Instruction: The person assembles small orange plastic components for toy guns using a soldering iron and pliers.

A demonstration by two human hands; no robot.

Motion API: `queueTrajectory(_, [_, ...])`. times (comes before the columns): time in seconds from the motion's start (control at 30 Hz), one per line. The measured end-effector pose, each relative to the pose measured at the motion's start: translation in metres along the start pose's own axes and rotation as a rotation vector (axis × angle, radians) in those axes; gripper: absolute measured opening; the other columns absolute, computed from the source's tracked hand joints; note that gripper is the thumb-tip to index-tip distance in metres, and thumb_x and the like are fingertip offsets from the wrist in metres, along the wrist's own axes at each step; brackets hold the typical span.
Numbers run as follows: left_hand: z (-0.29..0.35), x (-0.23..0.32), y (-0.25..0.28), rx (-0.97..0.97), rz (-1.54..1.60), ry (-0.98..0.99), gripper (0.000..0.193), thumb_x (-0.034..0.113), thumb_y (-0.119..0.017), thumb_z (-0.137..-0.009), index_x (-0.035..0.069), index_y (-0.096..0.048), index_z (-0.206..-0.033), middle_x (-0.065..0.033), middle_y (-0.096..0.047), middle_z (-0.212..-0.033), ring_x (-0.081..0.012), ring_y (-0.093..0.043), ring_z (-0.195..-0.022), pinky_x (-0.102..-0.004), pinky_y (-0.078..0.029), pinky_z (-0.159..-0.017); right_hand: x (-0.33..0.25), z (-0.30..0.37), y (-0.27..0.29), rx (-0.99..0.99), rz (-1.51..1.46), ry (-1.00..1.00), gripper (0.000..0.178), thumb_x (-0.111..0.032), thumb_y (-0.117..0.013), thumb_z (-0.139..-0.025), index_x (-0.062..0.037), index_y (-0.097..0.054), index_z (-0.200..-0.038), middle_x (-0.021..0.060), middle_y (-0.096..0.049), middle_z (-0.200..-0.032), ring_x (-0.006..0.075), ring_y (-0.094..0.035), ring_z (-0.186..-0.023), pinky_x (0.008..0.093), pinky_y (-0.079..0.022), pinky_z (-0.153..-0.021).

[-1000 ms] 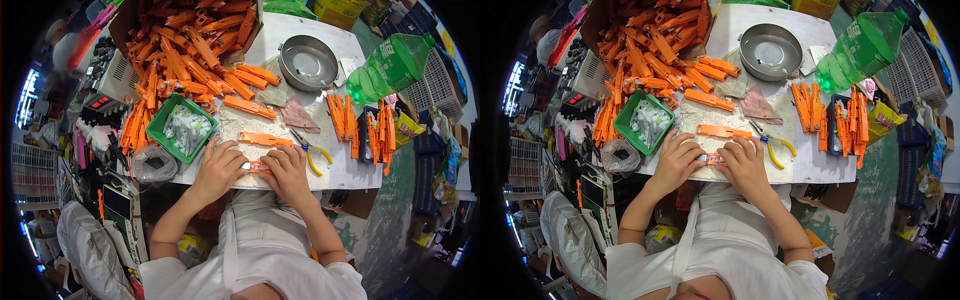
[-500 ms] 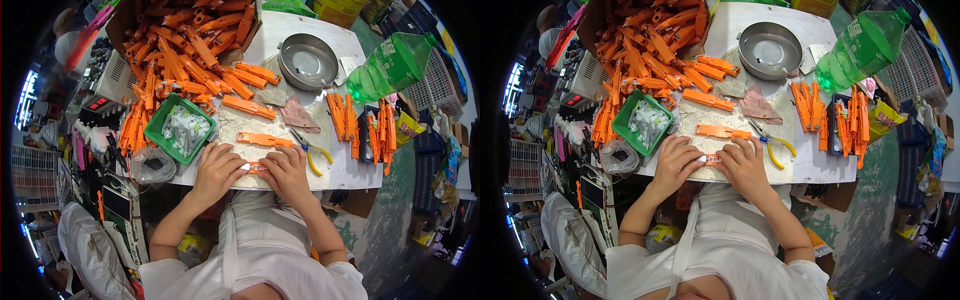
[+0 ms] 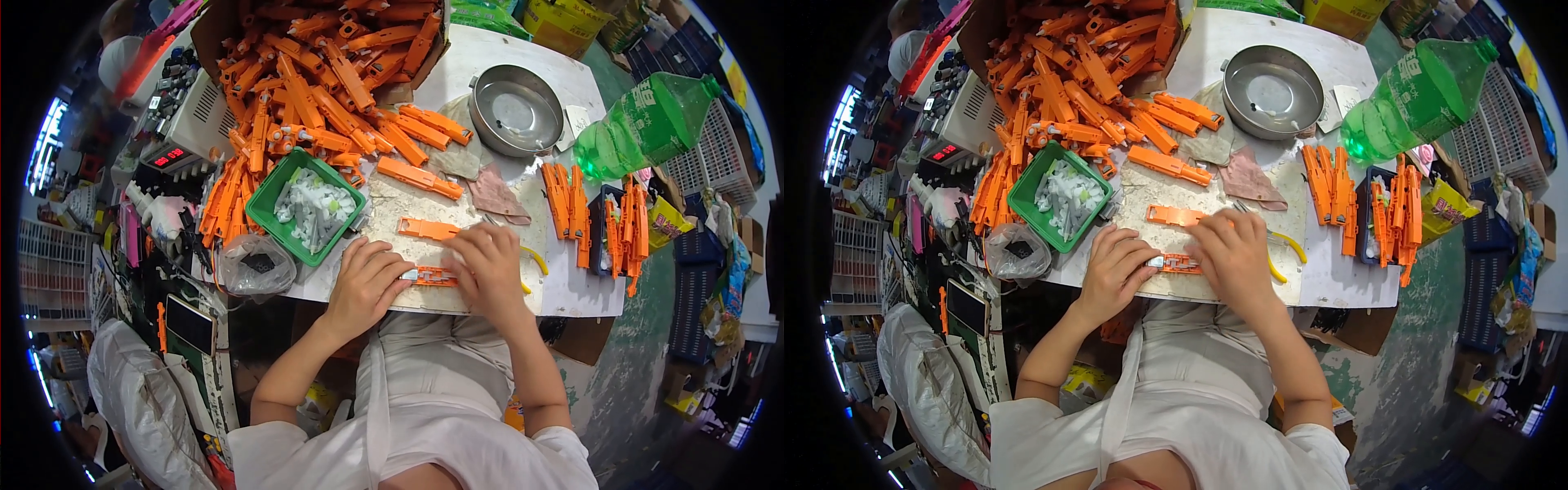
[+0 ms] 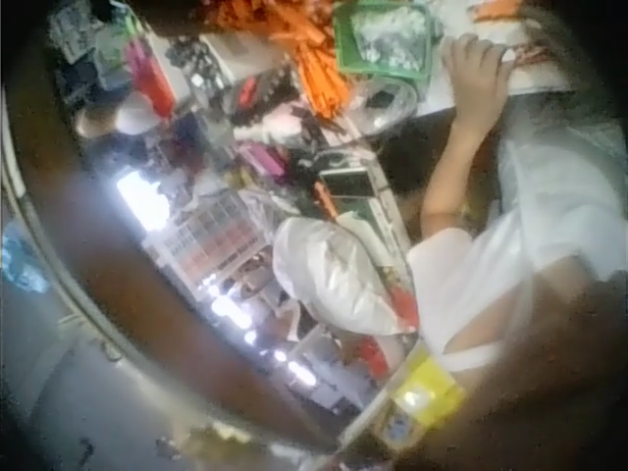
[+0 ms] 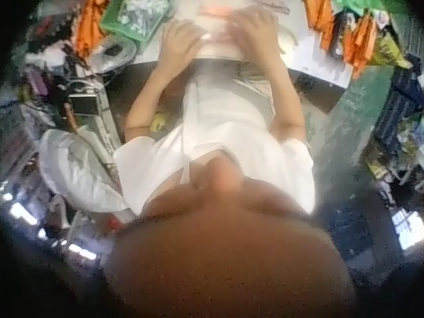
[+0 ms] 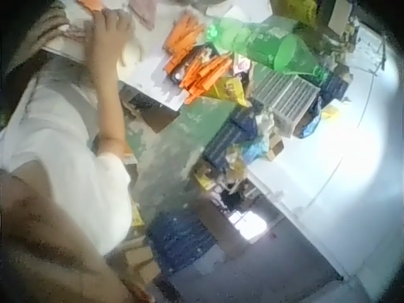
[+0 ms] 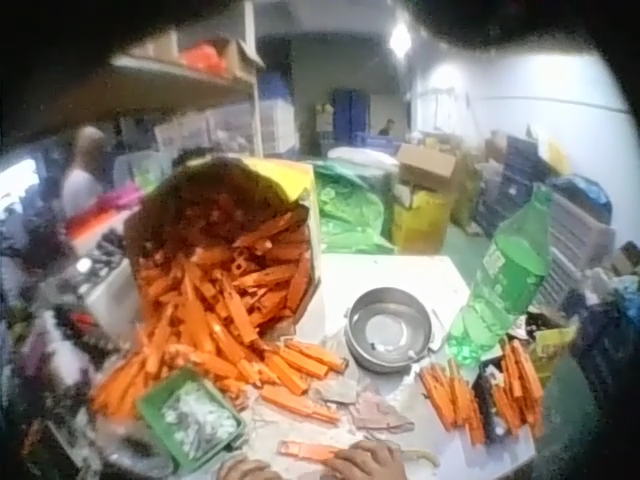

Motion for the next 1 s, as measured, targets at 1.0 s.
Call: queueTrajectory(1.0, [-0.003,0.001,0.004,-0.005,0.021,0.009,0.031,0.025,-0.07,-0.076,0.01,-0.065,-0.102,-0.004,-0.059,-0.101,-0.0266,-0.05,-0.108,-0.047,-0.034,-0.098,-0.012,0.006,-0.008,-0.302,-0.118,0.061,0.034,-0.017,-0.07,-0.075,-0.0084,-0.062,-0.107,0.0046,-0.057,-0.1,0.0223,-0.051,-0.101,0.0413,-0.036,-0.094])
Point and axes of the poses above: each hand's wrist, its own z-axis away from the middle knuckle, its own y-axis out of the back of the hand, x = y × z, the point moved 8 cm from there along -z, towards the middle knuckle
